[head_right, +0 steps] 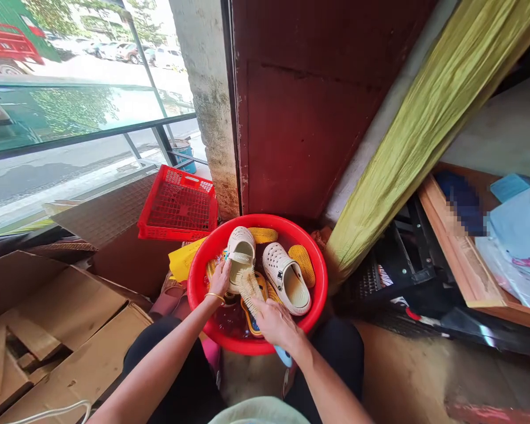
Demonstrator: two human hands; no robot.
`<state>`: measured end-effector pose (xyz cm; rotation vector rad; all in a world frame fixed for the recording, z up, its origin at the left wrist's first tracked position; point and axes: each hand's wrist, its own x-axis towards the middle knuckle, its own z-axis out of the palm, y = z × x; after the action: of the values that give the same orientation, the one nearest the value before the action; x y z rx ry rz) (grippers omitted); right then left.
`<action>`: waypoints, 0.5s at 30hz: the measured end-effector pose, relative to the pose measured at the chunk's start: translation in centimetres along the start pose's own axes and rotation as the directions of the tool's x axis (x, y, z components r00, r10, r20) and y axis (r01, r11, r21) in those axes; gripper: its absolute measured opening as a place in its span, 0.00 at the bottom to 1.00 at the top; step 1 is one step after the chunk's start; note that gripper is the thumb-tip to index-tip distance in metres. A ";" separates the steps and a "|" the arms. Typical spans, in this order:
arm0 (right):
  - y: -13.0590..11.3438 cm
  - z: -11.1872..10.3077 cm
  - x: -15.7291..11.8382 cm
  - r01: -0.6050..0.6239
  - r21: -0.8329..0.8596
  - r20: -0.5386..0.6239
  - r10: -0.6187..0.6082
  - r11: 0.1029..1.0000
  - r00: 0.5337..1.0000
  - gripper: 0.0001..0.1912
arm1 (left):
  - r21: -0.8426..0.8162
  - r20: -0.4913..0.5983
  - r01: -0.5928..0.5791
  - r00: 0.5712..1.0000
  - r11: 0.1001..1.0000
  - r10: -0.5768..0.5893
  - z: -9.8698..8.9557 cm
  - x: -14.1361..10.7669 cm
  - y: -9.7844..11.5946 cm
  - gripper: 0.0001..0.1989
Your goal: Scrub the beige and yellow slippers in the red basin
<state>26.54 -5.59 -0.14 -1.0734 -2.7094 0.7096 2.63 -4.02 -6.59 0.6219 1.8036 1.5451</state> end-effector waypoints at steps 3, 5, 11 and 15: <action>-0.2 -0.3 1.3 0.050 0.061 0.049 -0.053 0.997 0.997 0.24 | 0.031 0.025 -0.015 1.000 0.999 0.014 -0.2 -0.7 0.3 0.25; -0.7 -0.3 4.1 -0.009 0.082 0.029 0.007 0.997 1.000 0.20 | 0.050 0.063 -0.020 0.998 0.999 0.017 0.0 -1.4 0.5 0.27; -1.9 0.2 13.0 -0.231 0.120 -0.086 0.242 0.965 0.966 0.18 | 0.108 0.145 -0.058 0.989 0.992 0.042 0.3 -2.4 0.2 0.29; -2.0 1.5 10.2 -0.145 0.149 0.012 0.145 0.978 0.989 0.16 | 0.122 0.134 -0.036 0.991 0.992 0.019 -0.2 -0.8 -0.5 0.24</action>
<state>17.36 -0.49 -0.97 -1.2416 -2.5499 0.9202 3.09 -4.82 -6.93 0.7931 1.8070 1.3826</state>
